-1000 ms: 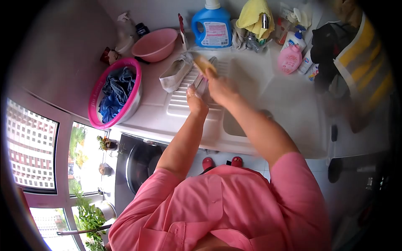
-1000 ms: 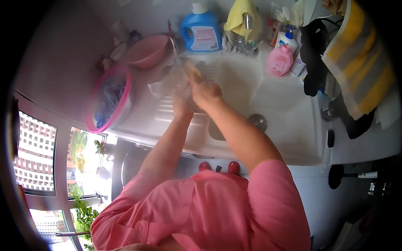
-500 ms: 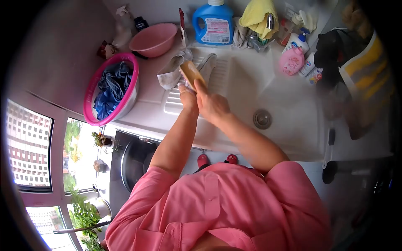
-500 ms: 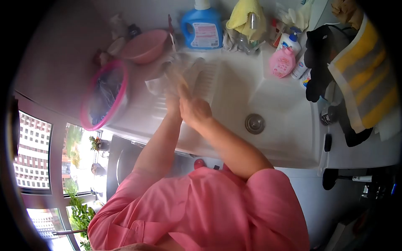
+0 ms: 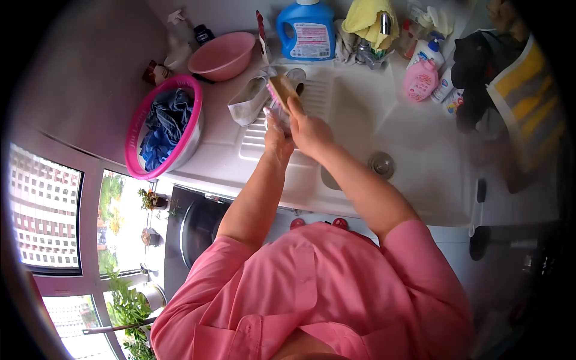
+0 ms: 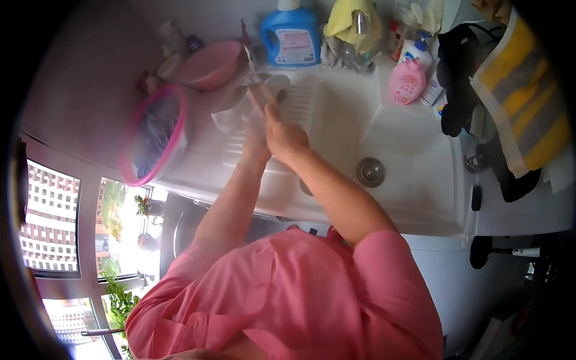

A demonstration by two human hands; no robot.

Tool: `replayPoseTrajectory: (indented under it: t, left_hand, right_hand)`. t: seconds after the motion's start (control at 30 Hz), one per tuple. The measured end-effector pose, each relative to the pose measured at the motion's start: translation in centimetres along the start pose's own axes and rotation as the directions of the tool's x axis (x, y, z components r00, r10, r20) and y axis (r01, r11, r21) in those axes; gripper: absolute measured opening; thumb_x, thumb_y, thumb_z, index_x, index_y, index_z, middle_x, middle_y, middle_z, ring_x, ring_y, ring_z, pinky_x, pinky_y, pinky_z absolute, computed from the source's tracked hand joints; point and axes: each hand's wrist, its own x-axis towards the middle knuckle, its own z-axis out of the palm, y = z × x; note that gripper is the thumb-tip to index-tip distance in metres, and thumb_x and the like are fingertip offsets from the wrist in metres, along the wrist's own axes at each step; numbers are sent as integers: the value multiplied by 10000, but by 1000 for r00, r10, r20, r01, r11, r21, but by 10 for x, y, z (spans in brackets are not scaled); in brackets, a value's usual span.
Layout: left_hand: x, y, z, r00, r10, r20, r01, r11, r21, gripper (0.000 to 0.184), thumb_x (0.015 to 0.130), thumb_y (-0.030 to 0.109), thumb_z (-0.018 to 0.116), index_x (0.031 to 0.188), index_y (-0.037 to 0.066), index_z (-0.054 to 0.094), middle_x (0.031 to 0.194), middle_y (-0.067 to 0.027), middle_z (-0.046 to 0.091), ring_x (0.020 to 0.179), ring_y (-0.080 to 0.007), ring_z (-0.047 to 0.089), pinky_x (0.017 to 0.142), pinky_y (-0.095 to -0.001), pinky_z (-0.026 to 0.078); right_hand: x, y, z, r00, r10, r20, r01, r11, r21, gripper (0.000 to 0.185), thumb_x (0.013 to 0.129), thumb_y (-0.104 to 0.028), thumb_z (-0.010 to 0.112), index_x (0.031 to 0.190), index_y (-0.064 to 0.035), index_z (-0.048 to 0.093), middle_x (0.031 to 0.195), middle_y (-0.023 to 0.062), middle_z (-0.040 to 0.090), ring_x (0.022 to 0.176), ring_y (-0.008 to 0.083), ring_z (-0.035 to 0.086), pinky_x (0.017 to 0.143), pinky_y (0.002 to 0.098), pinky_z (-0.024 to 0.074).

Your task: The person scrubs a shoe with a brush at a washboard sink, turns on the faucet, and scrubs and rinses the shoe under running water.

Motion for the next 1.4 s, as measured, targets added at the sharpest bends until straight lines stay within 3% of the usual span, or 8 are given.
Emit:
replayPoseTrajectory:
  t: [0.13, 0.43, 0.67, 0.77, 0.83, 1.07, 1.17, 1.4]
  left_hand:
    - [-2, 13, 16, 977, 65, -204, 0, 954, 301, 574, 948, 538, 244, 1261, 100, 443, 1152, -118, 547, 975, -282, 566, 815, -418, 505]
    - [-23, 19, 27, 995, 0, -96, 6, 998, 70, 623, 943, 548, 176, 1282, 92, 432, 1254, -116, 508, 1145, -301, 494, 975, -461, 395]
    - [-33, 21, 37, 934, -101, -342, 35, 980, -195, 504, 947, 509, 289, 1198, 117, 483, 1161, -91, 530, 1039, -289, 553, 881, -451, 492]
    - [-42, 20, 29, 923, -171, -345, 142, 984, -108, 453, 948, 479, 320, 1170, 125, 495, 1150, -90, 529, 1014, -283, 550, 837, -463, 497]
    - [-42, 25, 22, 935, -178, -308, 216, 972, 94, 435, 934, 471, 359, 1157, 125, 497, 1132, -88, 527, 991, -270, 536, 814, -438, 490]
    - [-36, 42, 1, 992, -80, 96, 13, 829, 560, 430, 891, 433, 371, 1176, 128, 475, 1104, -89, 540, 982, -257, 531, 758, -436, 452]
    - [-49, 54, 38, 992, -110, -69, 129, 768, 628, 416, 891, 393, 440, 1195, 110, 470, 1093, -92, 560, 972, -263, 543, 750, -446, 459]
    - [-43, 43, 15, 986, -25, 162, -107, 648, 754, 507, 898, 425, 485, 1275, 90, 435, 1196, -88, 524, 1075, -274, 532, 819, -431, 466]
  right_hand:
    - [-57, -3, 5, 994, -94, 55, 95, 995, -21, 496, 912, -256, 427, 1392, -217, 308, 733, 220, 620, 652, 409, 600, 633, 503, 471]
    - [-5, -6, 14, 1000, 23, -17, -22, 999, 49, 457, 932, -296, 375, 1377, -199, 341, 813, 231, 627, 762, 408, 606, 708, 479, 467]
    - [34, 33, 2, 992, 118, 42, -119, 992, 34, 443, 929, -304, 373, 1366, -234, 372, 981, 227, 617, 911, 409, 581, 790, 478, 447]
    - [33, 32, -3, 995, 80, -54, -76, 995, 72, 452, 924, -290, 381, 1368, -203, 379, 983, 221, 621, 886, 382, 598, 765, 440, 459]
    - [10, 15, -27, 962, 243, 121, -271, 870, 413, 461, 926, -270, 390, 1376, -171, 372, 883, 170, 634, 786, 294, 611, 718, 366, 465]
    - [-39, 33, -66, 866, 47, 498, -335, 793, 509, 459, 934, -258, 387, 1388, -191, 379, 647, -7, 396, 464, 53, 362, 389, 229, 296]
    - [-38, 37, -79, 793, 81, 604, -437, 766, 472, 441, 936, -282, 379, 1371, -217, 402, 661, -10, 380, 420, 59, 309, 375, 226, 286]
    - [-32, 41, -78, 729, 182, 660, -520, 774, 361, 437, 937, -315, 359, 1370, -263, 393, 656, 17, 412, 423, 77, 349, 373, 252, 305]
